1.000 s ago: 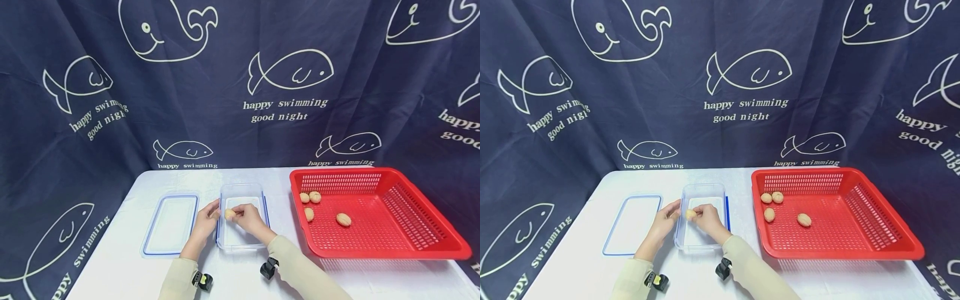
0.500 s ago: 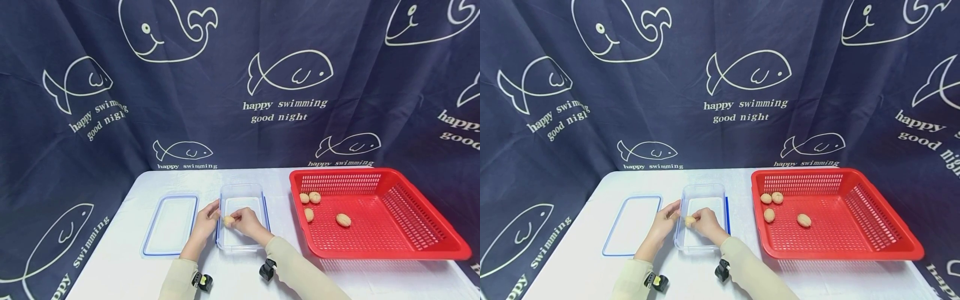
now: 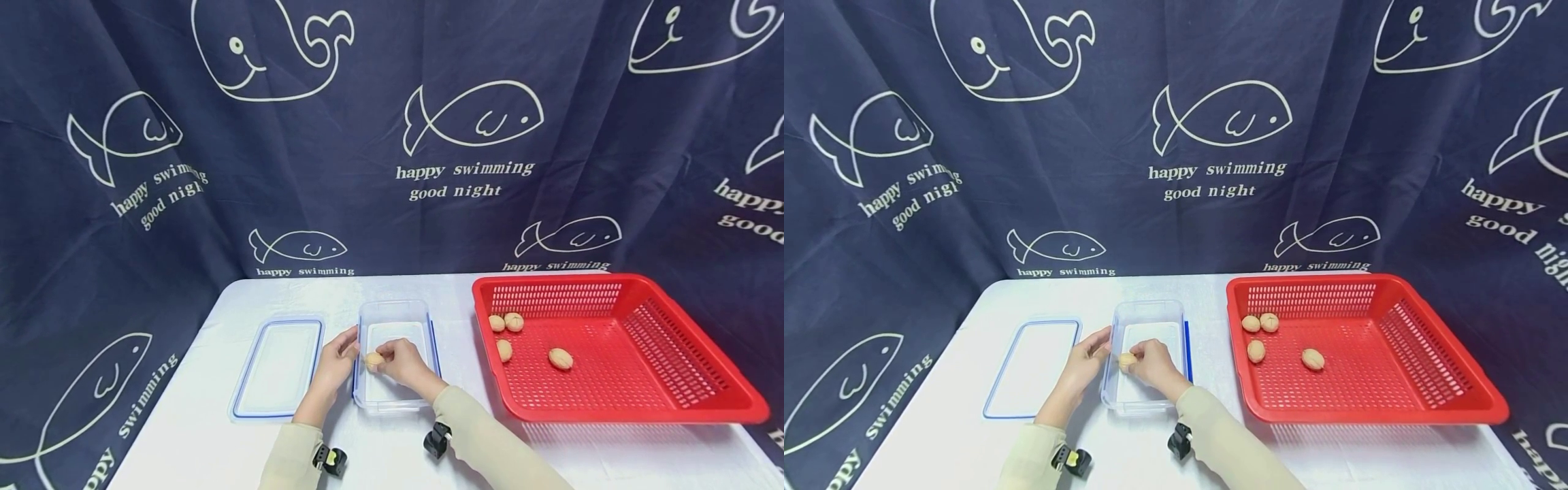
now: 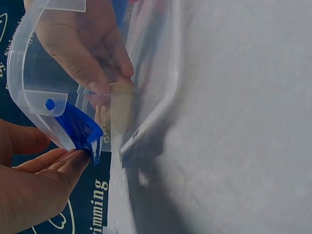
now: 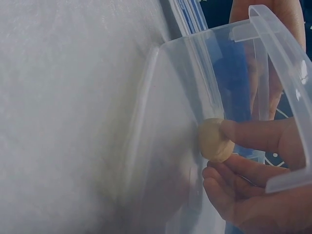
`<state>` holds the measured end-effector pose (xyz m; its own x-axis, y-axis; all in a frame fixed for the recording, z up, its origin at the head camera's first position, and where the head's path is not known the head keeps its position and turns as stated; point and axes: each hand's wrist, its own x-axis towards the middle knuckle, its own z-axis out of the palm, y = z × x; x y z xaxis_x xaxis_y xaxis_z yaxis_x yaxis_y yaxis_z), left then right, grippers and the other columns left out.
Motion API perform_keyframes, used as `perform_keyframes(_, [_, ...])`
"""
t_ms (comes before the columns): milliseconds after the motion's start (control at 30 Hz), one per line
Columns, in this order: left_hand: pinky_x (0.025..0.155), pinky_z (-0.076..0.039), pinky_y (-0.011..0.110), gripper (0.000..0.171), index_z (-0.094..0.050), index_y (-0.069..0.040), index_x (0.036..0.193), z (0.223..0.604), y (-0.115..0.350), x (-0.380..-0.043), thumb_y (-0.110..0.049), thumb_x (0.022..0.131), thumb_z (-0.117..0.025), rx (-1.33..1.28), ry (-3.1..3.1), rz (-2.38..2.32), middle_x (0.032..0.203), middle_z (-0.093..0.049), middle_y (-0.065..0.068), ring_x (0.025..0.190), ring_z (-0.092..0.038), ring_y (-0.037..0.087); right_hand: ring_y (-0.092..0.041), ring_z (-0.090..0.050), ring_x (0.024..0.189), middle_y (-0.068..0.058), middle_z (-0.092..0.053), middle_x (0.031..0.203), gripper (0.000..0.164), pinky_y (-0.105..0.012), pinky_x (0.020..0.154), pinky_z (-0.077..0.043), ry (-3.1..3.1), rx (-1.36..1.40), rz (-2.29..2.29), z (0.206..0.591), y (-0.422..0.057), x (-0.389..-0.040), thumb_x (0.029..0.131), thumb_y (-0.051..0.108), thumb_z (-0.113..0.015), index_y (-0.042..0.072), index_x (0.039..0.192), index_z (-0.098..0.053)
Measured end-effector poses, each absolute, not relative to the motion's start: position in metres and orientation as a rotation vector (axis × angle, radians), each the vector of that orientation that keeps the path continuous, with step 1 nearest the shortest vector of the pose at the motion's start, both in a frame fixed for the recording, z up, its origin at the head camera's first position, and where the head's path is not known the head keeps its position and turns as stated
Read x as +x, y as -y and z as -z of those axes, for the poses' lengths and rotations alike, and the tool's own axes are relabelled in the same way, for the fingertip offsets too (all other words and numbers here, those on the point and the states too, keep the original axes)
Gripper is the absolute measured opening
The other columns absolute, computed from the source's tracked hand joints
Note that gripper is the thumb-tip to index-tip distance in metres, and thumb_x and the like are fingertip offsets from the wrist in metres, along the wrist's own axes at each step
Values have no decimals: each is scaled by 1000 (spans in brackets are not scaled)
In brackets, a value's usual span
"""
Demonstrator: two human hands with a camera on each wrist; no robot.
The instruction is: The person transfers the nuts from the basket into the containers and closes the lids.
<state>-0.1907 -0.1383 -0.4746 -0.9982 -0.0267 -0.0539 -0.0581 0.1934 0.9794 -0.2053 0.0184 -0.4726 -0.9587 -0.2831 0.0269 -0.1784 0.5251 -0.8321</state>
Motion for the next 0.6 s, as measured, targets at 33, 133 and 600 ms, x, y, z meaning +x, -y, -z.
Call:
perform_keyframes(33, [109, -39, 45, 41, -46, 2, 139, 475, 138, -191, -2, 99, -48, -84, -2407, -1977, 138, -49, 24, 129, -47, 36, -11, -55, 69, -12, -68, 81, 27, -21, 62, -50, -2645, -401, 1423, 473, -19, -205, 74, -1, -77, -10, 98, -69])
perform_keyframes(133, [109, -39, 45, 40, -46, 2, 139, 475, 138, -191, -3, 99, -48, -79, -2411, -1976, 138, -49, 24, 129, -47, 35, -12, -56, 70, -12, -68, 81, 26, -21, 63, -51, -2640, -394, 1430, 472, -19, -205, 74, -2, -77, -10, 98, -69])
perform_keyframes(600, [108, -40, 45, 41, -46, 2, 139, 474, 138, -190, -3, 98, -49, -88, -2437, -1961, 137, -51, 23, 128, -48, 36, -24, -62, 84, -19, -68, 97, 28, -32, 75, -56, -2654, -469, 1454, 458, -25, -203, 79, 0, -73, -8, 106, -67])
